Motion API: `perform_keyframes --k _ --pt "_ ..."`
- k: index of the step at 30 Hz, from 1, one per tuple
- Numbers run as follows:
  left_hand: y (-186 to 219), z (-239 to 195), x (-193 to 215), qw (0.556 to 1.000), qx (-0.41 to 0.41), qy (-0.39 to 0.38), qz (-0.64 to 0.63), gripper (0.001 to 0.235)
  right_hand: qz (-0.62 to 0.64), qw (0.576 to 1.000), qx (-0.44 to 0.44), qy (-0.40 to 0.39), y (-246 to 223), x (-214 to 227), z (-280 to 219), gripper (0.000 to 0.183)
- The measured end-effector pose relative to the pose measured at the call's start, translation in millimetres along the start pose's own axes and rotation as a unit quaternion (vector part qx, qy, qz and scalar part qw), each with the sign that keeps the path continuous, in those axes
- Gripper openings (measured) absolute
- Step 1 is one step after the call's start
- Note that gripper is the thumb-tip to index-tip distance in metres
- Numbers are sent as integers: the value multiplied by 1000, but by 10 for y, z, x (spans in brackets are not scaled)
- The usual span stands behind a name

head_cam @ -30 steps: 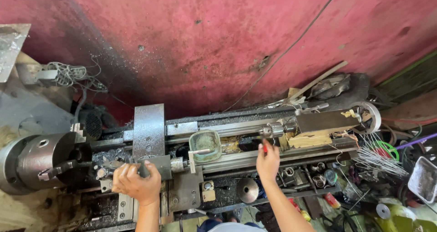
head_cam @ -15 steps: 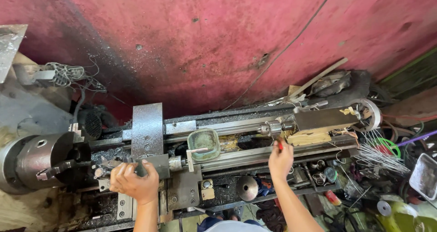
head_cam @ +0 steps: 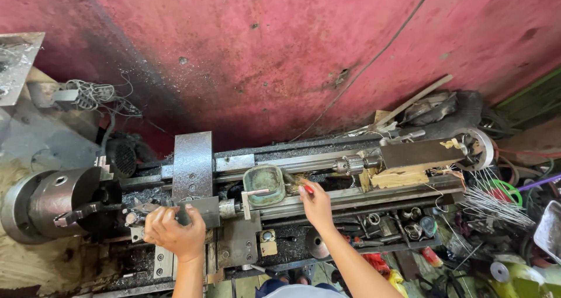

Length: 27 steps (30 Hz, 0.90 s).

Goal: Operating a manual lathe to machine a metal component while using a brush to clear away metal shavings.

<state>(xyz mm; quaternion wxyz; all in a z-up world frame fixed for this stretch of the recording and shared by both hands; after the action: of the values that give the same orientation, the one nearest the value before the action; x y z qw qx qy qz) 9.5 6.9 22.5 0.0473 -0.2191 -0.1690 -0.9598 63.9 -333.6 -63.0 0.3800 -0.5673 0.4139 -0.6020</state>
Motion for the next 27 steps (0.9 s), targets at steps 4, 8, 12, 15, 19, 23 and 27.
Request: perform_keyframes --k 4,8,12,15,19,23,27 --pt "-24 -29 -29 1000 2 -4 11 25 10 998 -60 14 -36 149 40 42" --pt "-16 -22 -13 1000 3 3 4 26 -27 991 -100 88 88 434 -28 41" --pt "-13 -18 -30 1000 9 1 -2 29 -93 973 -87 195 309 788 -66 30" --pt "-30 -36 -38 1000 7 6 1 28 -181 942 37 281 591 939 -80 26" --pt "-75 -77 -66 1000 13 0 0 27 -186 942 -24 278 476 939 -94 33" --pt "-80 -81 -62 1000 12 -2 3 27 -163 958 -63 225 393 729 -53 31" --pt "-88 -80 -64 1000 10 -7 2 29 -38 988 -104 102 215 562 -133 39"
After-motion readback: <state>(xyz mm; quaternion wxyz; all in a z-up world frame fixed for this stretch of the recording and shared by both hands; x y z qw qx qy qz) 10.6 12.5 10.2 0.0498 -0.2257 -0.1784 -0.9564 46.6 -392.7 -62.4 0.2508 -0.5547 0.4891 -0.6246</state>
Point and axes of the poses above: each hand's wrist, its own z-axis towards the middle knuckle, its own x-axis out of the back of the hand, y = z × x, the point moved 3 cm from there along z, towards the middle knuckle, and after that the axes turned 9 degrees about x, right-handed, at the moved point
